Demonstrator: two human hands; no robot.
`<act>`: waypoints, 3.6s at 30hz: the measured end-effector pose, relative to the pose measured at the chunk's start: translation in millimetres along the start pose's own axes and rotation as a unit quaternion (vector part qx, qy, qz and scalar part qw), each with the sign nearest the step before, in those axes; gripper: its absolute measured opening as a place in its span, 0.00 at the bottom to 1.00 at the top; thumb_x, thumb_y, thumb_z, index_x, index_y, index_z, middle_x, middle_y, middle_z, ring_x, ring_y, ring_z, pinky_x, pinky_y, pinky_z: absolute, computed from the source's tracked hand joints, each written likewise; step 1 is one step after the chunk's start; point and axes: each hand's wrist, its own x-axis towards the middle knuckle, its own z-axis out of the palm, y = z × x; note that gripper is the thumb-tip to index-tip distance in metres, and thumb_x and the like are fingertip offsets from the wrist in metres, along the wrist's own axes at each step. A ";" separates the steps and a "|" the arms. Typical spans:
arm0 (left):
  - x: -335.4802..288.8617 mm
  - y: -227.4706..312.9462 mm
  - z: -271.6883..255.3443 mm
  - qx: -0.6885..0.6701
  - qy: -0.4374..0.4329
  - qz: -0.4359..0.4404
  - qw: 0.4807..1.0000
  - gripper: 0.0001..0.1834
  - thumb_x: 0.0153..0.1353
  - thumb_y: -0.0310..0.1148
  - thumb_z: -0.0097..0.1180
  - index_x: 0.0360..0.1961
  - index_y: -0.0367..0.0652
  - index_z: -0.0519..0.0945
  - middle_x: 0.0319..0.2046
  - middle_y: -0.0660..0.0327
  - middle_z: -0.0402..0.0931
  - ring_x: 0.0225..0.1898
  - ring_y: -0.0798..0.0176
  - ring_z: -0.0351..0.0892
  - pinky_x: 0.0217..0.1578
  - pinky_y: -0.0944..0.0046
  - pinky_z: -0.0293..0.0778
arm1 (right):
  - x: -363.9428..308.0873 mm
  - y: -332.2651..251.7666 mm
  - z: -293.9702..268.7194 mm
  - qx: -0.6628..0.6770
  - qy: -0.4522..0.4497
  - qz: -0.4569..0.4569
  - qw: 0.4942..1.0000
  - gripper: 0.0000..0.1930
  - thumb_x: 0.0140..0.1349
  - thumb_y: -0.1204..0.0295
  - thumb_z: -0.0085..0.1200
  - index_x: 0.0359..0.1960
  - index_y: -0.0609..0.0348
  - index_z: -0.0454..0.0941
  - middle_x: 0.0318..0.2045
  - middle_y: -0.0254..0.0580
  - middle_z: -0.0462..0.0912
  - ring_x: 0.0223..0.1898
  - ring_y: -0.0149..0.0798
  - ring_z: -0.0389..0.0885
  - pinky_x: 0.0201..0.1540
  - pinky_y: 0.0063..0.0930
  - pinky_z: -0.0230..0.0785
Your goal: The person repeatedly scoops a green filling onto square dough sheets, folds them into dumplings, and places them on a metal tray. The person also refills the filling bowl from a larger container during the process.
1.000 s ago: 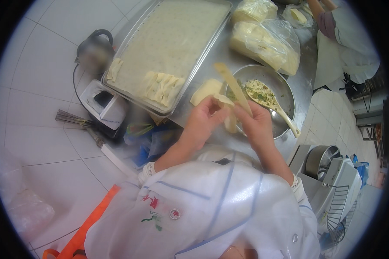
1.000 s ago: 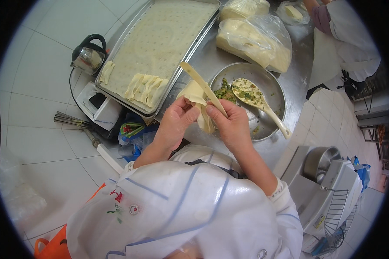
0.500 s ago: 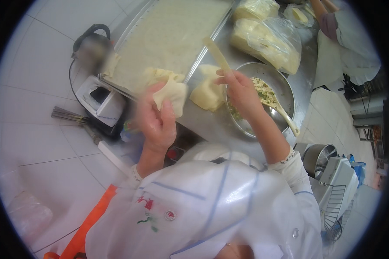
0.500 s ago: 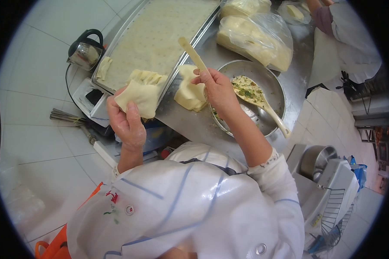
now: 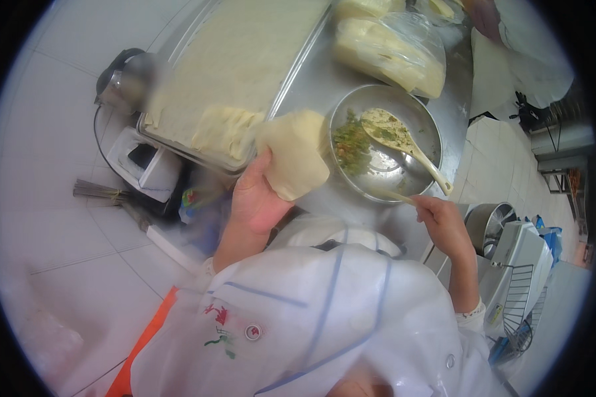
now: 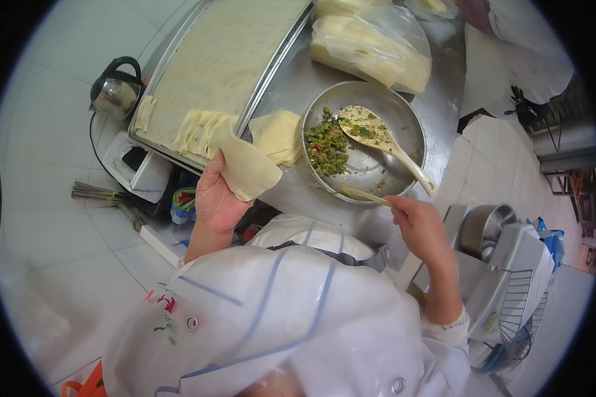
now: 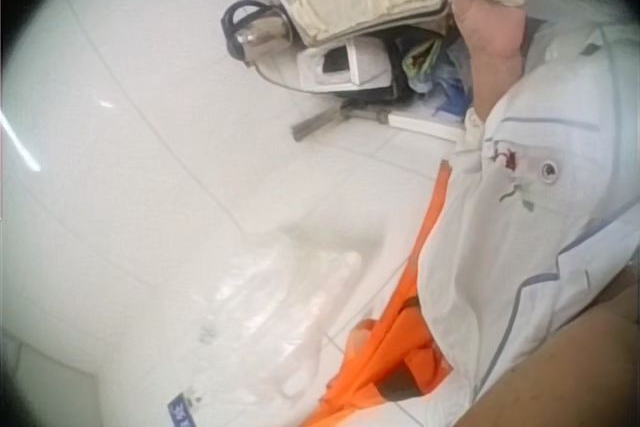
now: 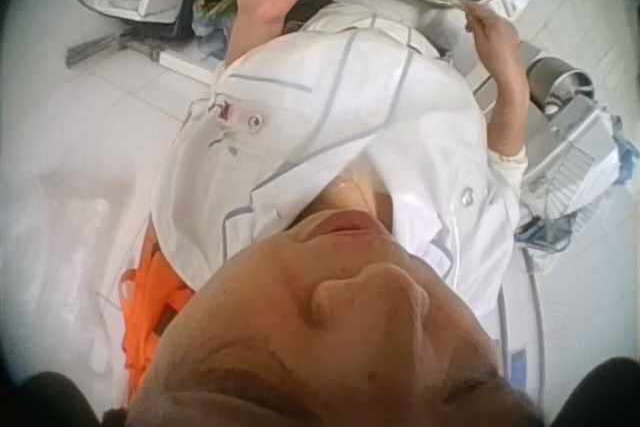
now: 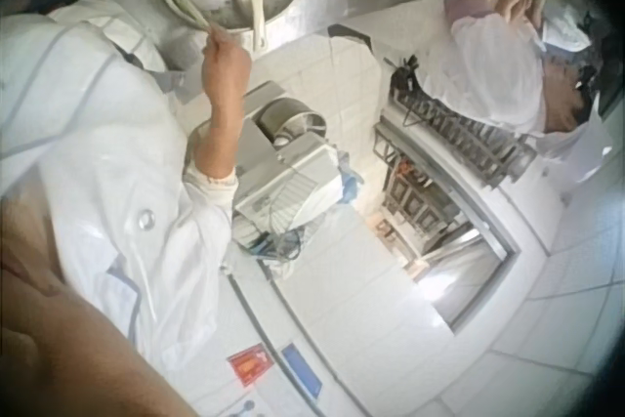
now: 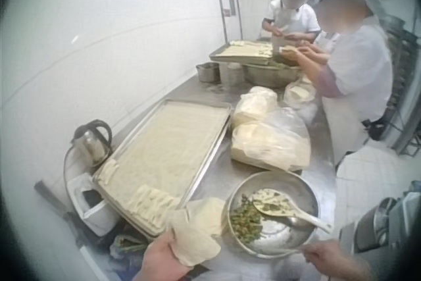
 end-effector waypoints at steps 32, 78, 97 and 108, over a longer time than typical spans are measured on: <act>40.3 -63.2 -53.3 0.227 0.237 -0.029 0.944 0.21 0.72 0.35 0.32 0.61 0.37 0.60 0.58 0.53 0.65 0.59 0.54 0.66 0.62 0.51 0.62 | 23.1 -25.4 81.1 -0.030 -0.043 -0.065 0.996 0.20 0.54 0.80 0.45 0.52 0.68 0.66 0.21 0.63 0.77 0.26 0.60 0.78 0.30 0.51 0.68; 63.0 -53.7 11.9 0.170 0.163 0.099 0.967 0.22 0.72 0.41 0.32 0.62 0.44 0.61 0.58 0.58 0.65 0.60 0.56 0.63 0.63 0.51 0.57 | 11.2 -62.8 43.8 -0.150 0.087 -0.209 0.963 0.31 0.54 0.81 0.48 0.62 0.45 0.65 0.27 0.43 0.73 0.23 0.47 0.75 0.25 0.39 0.68; 47.7 -37.3 9.6 0.132 0.181 0.097 0.970 0.23 0.71 0.41 0.33 0.59 0.37 0.64 0.57 0.52 0.67 0.60 0.51 0.65 0.63 0.47 0.58 | 29.6 -26.3 48.3 0.202 0.072 -0.004 0.977 0.16 0.61 0.75 0.40 0.50 0.66 0.70 0.20 0.38 0.75 0.23 0.32 0.73 0.30 0.25 0.66; 51.6 -64.1 31.6 0.108 0.153 0.004 0.982 0.24 0.71 0.43 0.34 0.61 0.38 0.62 0.59 0.52 0.65 0.61 0.50 0.63 0.63 0.47 0.57 | 65.8 -78.2 40.6 0.385 0.172 -0.073 0.904 0.06 0.59 0.74 0.58 0.36 0.60 0.77 0.19 0.23 0.70 0.21 0.18 0.64 0.24 0.15 0.57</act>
